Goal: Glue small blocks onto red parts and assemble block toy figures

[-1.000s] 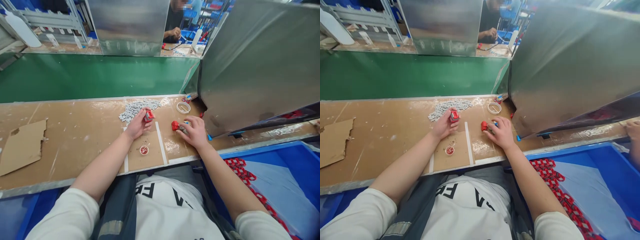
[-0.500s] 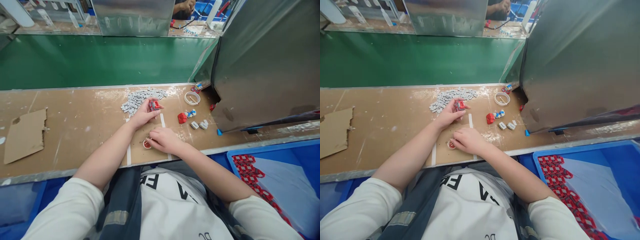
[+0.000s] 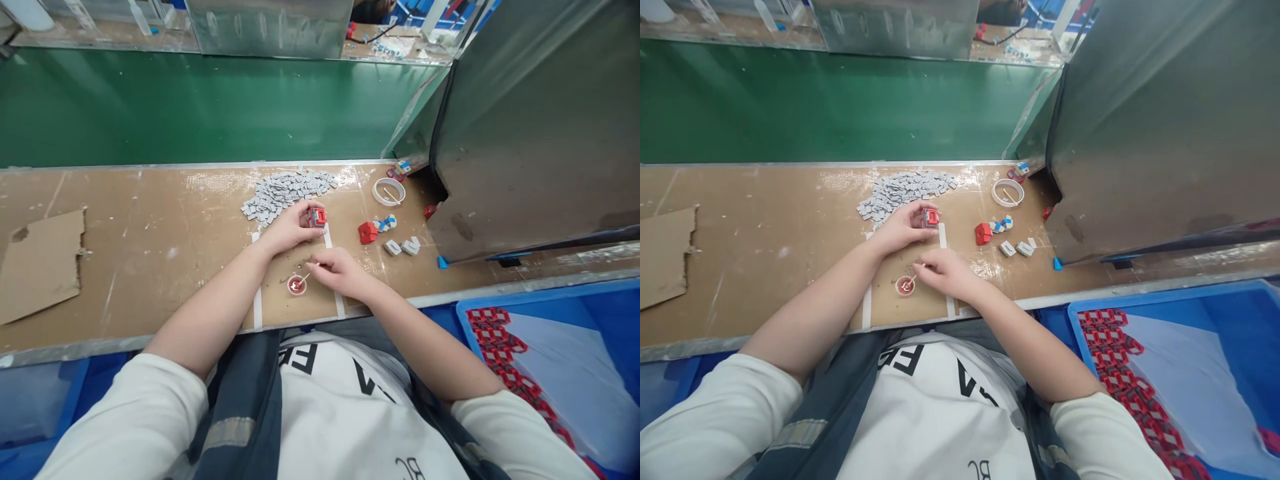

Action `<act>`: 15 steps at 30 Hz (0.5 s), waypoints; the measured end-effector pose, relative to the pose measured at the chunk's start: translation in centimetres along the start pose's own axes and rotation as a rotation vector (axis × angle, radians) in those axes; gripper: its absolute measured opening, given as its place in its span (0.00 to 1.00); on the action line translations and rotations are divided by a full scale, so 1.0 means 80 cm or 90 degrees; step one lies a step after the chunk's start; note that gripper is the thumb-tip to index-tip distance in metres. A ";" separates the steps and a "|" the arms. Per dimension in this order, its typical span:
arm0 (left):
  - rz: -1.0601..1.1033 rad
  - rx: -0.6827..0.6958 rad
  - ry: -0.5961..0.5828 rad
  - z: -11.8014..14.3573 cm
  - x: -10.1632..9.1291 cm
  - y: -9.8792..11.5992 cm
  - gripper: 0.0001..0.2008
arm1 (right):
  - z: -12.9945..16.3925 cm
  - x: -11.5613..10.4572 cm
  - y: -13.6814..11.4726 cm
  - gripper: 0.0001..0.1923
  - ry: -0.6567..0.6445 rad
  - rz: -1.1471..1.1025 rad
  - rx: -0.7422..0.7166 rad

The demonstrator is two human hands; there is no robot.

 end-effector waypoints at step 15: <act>-0.251 -0.029 -0.005 0.003 0.004 0.008 0.30 | 0.010 -0.135 0.028 0.28 0.491 -0.066 -0.078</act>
Point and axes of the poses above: each hand's wrist, its own z-axis away from the middle knuckle, its own x-axis out of the palm, y = z × x, the point moved 9 cm from there along -z, towards the middle knuckle, and after that the axes turned 14 degrees about -z, right-handed, at the moved point
